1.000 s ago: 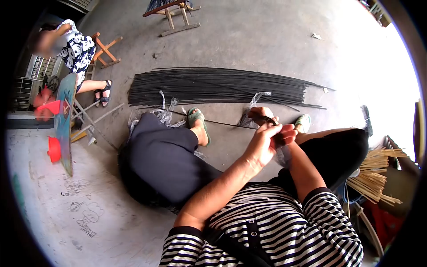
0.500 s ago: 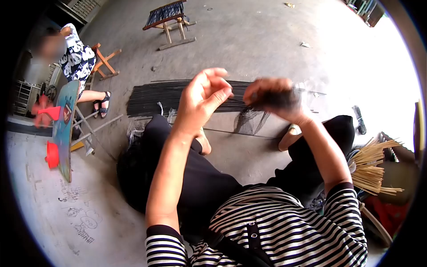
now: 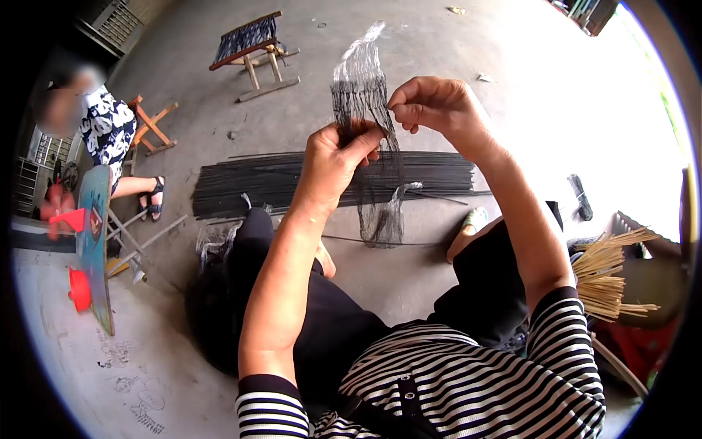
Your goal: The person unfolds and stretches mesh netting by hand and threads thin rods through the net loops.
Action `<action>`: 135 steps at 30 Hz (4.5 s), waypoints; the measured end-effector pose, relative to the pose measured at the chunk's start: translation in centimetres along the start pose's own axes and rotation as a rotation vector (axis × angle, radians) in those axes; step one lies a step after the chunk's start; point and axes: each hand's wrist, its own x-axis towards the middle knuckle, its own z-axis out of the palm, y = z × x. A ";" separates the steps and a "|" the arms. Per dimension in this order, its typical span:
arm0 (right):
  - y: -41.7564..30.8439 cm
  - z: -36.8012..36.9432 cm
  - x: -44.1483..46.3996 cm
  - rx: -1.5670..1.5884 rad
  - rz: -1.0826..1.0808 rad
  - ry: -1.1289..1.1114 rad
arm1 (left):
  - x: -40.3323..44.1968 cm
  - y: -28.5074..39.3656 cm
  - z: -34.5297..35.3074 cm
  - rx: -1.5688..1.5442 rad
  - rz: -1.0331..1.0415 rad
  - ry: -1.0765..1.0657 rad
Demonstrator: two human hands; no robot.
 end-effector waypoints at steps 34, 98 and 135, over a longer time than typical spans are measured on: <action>1.2 1.4 0.8 0.118 -0.098 0.230 | -1.0 -0.4 0.8 -0.248 0.086 0.021; -5.2 5.2 -4.3 -0.336 -0.195 -0.100 | -4.8 11.8 3.9 0.868 0.766 0.396; 1.5 -2.2 0.3 -0.254 -0.029 -0.016 | -7.9 -6.7 2.1 -0.273 -0.277 0.102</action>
